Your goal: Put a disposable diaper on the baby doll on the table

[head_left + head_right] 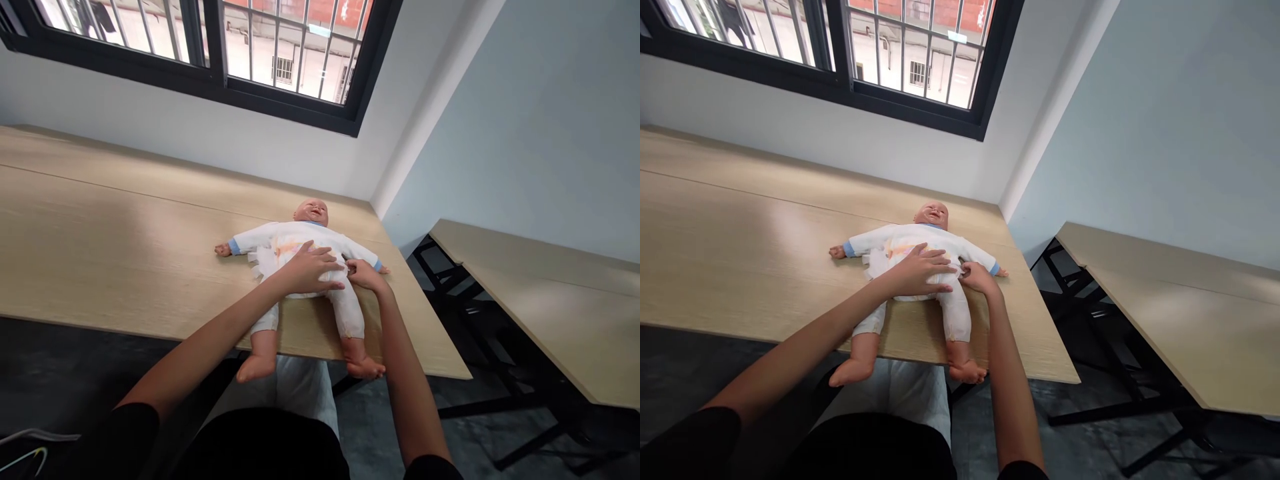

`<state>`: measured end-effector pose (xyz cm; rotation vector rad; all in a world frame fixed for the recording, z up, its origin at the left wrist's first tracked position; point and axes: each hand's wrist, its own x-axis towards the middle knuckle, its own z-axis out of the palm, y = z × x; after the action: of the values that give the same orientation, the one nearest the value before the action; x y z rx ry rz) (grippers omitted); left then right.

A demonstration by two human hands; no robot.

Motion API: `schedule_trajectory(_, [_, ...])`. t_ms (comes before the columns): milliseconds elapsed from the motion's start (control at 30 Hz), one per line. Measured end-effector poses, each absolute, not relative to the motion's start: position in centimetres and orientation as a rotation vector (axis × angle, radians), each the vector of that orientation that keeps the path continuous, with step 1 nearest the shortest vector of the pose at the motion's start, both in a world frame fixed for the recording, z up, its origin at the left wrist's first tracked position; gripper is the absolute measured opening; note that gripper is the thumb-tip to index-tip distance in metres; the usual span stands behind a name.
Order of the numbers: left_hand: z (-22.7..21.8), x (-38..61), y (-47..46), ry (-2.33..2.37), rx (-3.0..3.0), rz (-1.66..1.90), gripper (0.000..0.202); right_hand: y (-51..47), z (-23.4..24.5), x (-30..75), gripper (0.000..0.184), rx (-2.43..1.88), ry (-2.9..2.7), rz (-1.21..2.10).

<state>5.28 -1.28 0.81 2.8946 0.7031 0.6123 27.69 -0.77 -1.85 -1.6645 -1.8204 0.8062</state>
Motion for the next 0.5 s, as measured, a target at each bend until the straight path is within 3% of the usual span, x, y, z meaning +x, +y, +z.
schedule_trajectory(133, [0.78,5.15,-1.13,0.691,2.874,0.632,0.046,-0.43,-1.93,27.74,0.008,-1.645,-1.718,0.753])
schedule_trajectory(500, [0.41,4.79,-0.52,0.674,2.824,0.733,0.046,-0.13,-2.61,28.04,0.058,-1.524,-1.413,0.976])
